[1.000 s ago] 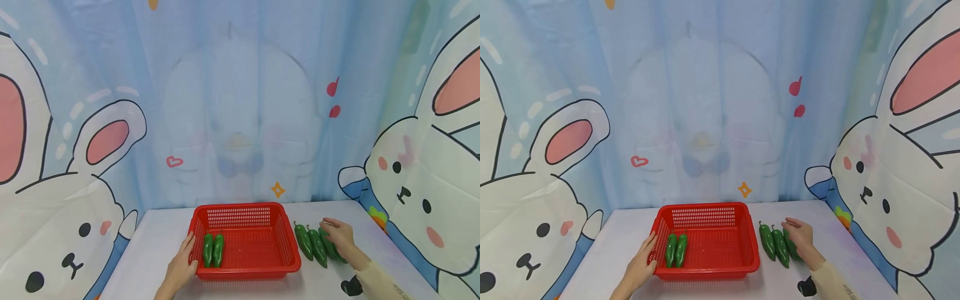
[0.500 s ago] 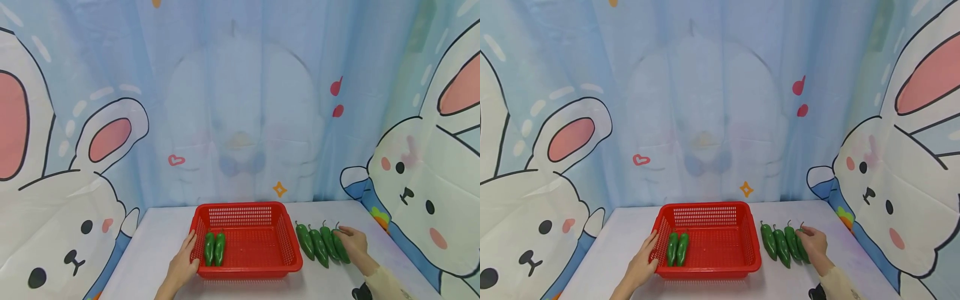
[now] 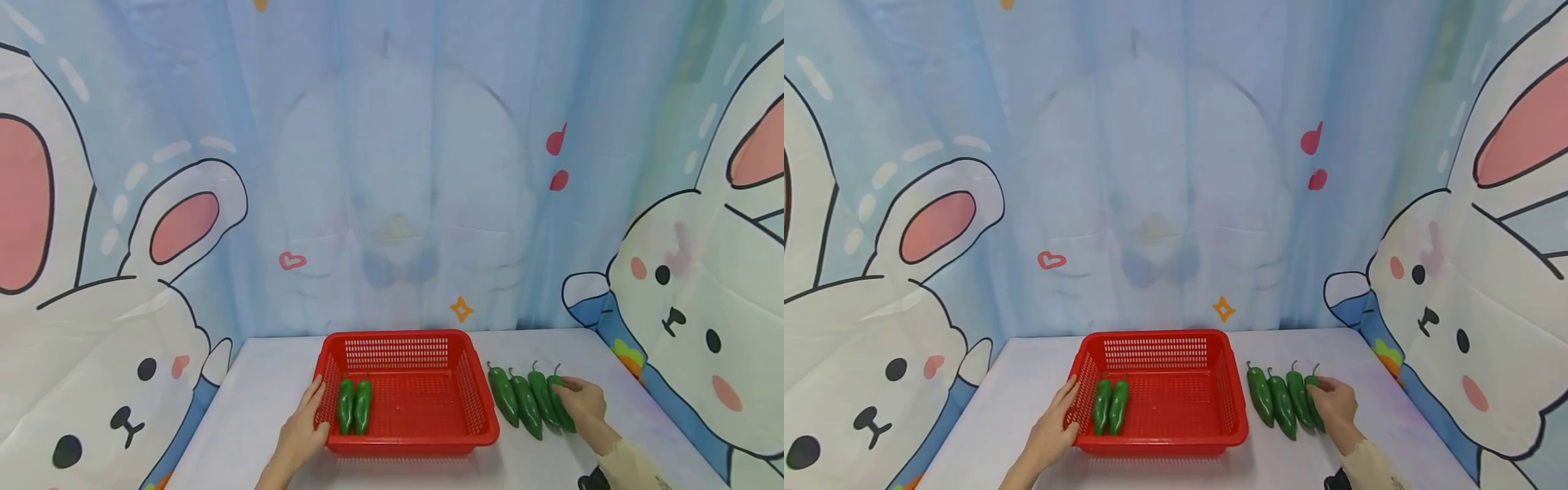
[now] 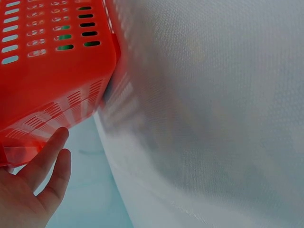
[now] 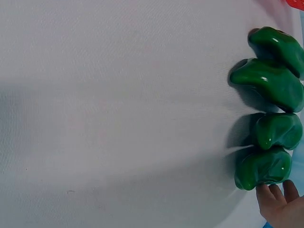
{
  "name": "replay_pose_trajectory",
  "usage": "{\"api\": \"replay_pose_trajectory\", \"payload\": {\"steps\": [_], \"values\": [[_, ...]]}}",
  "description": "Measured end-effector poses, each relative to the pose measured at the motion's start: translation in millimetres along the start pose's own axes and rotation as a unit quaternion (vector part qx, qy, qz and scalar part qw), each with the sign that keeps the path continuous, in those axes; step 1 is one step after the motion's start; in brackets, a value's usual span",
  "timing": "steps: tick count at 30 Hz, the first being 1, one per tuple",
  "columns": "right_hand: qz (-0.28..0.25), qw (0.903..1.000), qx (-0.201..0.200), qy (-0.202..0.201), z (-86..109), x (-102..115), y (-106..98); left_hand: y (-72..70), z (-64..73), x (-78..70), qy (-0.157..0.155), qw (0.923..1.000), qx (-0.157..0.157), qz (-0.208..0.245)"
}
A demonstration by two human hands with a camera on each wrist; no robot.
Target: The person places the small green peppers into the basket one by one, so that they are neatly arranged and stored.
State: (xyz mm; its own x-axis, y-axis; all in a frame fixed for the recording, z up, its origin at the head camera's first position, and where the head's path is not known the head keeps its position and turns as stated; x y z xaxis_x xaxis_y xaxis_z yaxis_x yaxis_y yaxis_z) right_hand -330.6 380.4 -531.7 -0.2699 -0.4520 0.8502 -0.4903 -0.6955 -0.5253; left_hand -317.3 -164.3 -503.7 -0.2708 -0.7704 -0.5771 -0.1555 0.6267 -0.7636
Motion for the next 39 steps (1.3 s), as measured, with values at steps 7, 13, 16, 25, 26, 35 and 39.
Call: {"api": "replay_pose_trajectory", "payload": {"steps": [7, 13, 16, 25, 26, 35, 39], "values": [[0.013, 0.9996, -0.009, 0.022, -21.3, -28, 9, 0.7, -1.1, 0.7, 0.003, 1.0000, 0.001, 0.005], [0.022, 0.9993, -0.005, 0.029, -20.0, -33, 11, 0.2, -1.8, 1.6, 0.005, 1.0000, -0.002, 0.007], [0.024, 0.9987, -0.004, 0.044, -8.2, -26, 7, 0.1, -1.9, 0.0, 0.011, 0.9999, -0.002, 0.010], [0.028, 0.9989, 0.004, 0.037, 4.4, -14, 5, 0.4, -0.7, -0.7, 0.007, 0.9999, 0.000, 0.016], [0.029, 0.9989, 0.006, 0.036, 4.3, -14, 5, 0.6, -0.5, -0.4, 0.006, 0.9999, 0.001, 0.016], [0.046, 0.9975, 0.007, 0.053, -0.6, -18, 9, 2.0, -1.9, -0.2, 0.009, 0.9999, 0.000, 0.015], [0.052, 0.9970, 0.016, 0.055, -1.4, -17, 12, 1.6, -1.6, -0.1, 0.006, 0.9999, 0.002, 0.015]]}}
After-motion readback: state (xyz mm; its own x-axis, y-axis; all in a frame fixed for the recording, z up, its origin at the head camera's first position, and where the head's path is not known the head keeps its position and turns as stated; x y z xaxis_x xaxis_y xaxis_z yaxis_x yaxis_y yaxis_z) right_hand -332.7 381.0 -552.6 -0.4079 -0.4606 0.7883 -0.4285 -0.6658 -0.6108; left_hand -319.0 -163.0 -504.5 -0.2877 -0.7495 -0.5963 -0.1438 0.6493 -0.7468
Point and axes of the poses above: each hand's wrist, its own z-axis away from the middle knuckle, its own y-axis out of the palm, x = y × z, the point moved 7 cm from there along -z, towards the middle knuckle, and after that the axes turned 3 degrees about -y, right-handed, at the moved point
